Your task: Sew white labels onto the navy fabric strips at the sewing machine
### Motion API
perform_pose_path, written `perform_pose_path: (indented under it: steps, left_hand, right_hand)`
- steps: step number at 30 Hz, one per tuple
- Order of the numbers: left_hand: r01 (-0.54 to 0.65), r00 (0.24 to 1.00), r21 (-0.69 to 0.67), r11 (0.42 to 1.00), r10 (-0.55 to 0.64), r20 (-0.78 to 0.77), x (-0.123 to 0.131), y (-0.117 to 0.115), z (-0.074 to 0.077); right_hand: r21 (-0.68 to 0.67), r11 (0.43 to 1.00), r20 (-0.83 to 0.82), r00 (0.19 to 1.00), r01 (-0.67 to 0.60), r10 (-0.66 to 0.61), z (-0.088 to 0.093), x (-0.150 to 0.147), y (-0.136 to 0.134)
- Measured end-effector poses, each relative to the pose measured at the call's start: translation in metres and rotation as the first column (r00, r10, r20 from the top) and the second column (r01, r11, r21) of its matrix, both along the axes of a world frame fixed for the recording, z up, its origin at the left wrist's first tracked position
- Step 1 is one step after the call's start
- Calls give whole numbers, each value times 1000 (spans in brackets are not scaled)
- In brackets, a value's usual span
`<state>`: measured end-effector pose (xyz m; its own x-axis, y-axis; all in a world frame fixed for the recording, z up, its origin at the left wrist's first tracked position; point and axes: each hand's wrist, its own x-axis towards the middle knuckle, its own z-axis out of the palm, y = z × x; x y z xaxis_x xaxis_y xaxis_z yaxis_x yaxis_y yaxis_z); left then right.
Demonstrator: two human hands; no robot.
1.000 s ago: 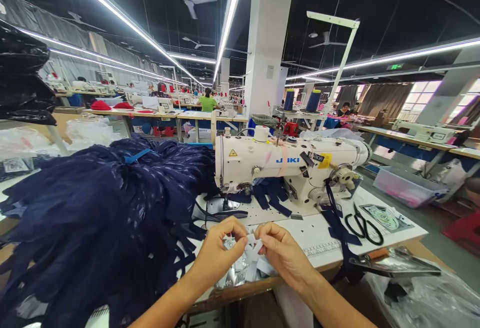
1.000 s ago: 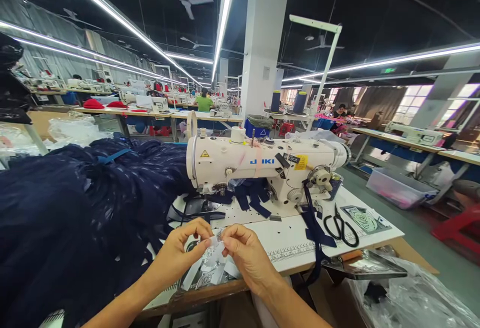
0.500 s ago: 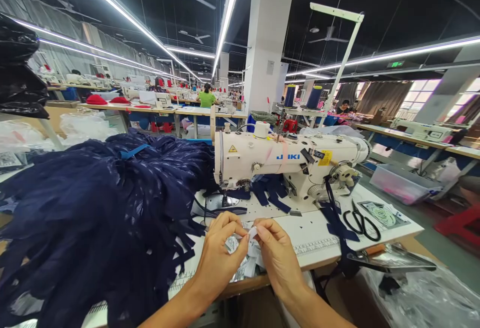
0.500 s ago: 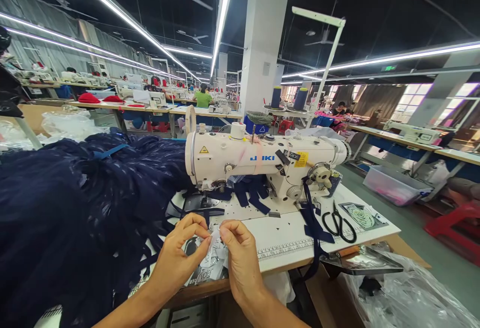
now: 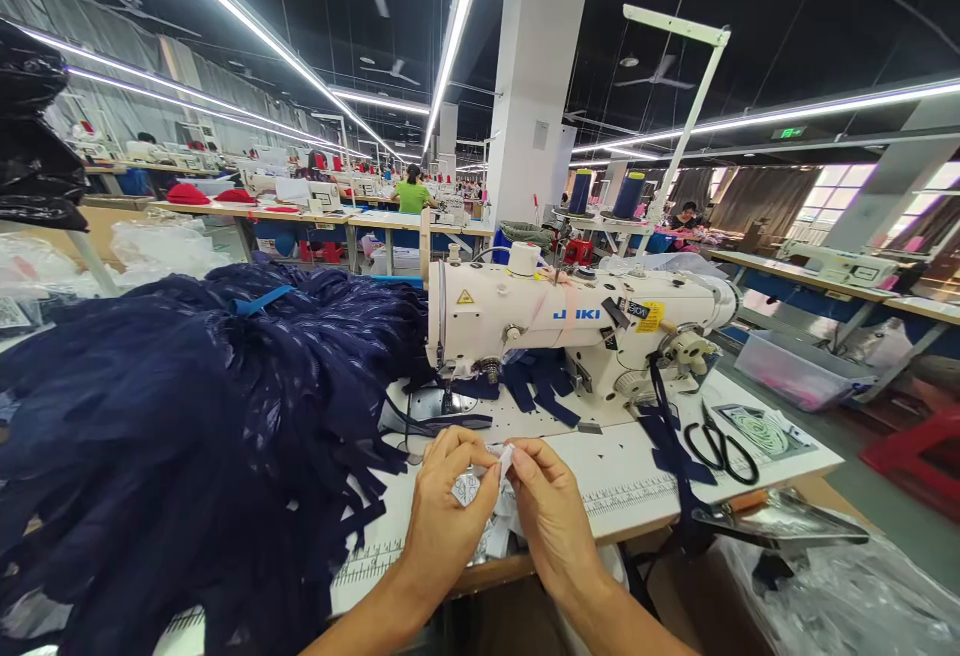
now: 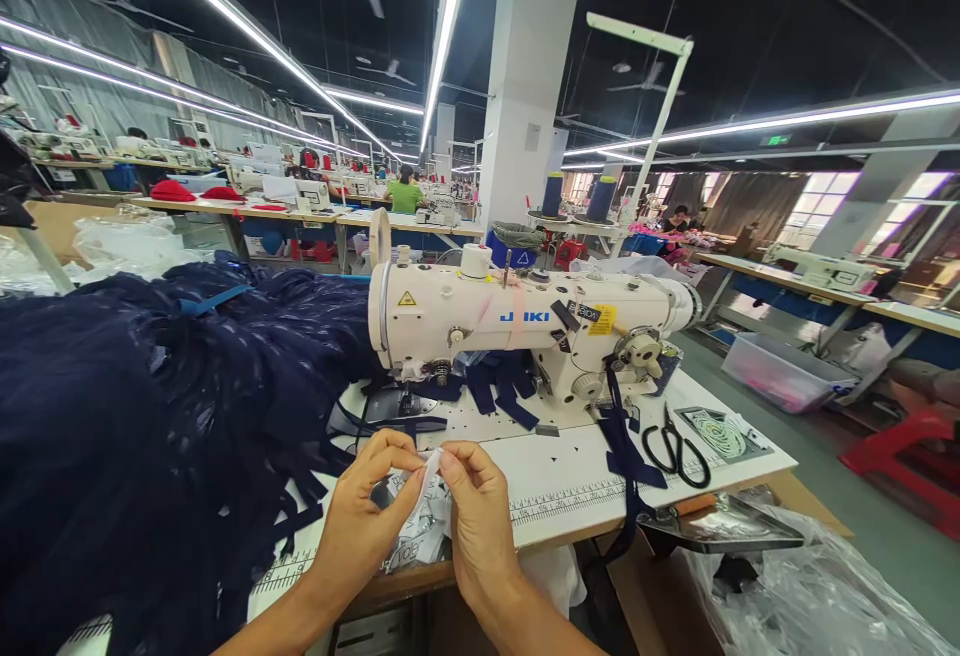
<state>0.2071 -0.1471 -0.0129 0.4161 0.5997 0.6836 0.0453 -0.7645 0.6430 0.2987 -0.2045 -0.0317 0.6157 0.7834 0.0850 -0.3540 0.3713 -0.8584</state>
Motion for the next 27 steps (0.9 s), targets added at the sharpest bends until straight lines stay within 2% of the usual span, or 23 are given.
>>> perform_pose_path:
  steps: [5,8,10,12,14,16,18,20,27]
  left_hand:
    - [-4,1000,-95,995,6,23,5,1,-5]
    - [62,998,-228,972,-61,14,5,3,-6]
    - [161,987,-376,912,-159,38,4,7,-4]
    - [286,954,-529,799,-288,81,2,12,-1]
    - [356,917,-625,695,-388,92,2,18,3]
    - [345,904,-658,669,-424,43,5,24,7]
    - [312,905,-654,690,-424,-16,10,28,10]
    - [309,894,-659,686,-445,-44,15,30,12]
    - [334,873,-789,516,-484,53,18,32,7]
  right_hand:
    - [10,1000,24,1000,3,-3,-3,2,2]
    - [9,1000,28,1000,0,0,-3,5,4]
    - [4,1000,18,1000,-4,4,-2,10,5]
    - [-7,1000,15,1000,1,-1,0,17,8]
    - [-21,1000,36,999,13,-13,3,23,10]
    - [-41,999,79,997,19,-16,7,28,12]
    - [-64,998,128,992,26,-18,12,31,14]
    - [-95,995,160,987,31,-16,17,32,16]
    - [-149,988,209,978,35,-3,25,35,23]
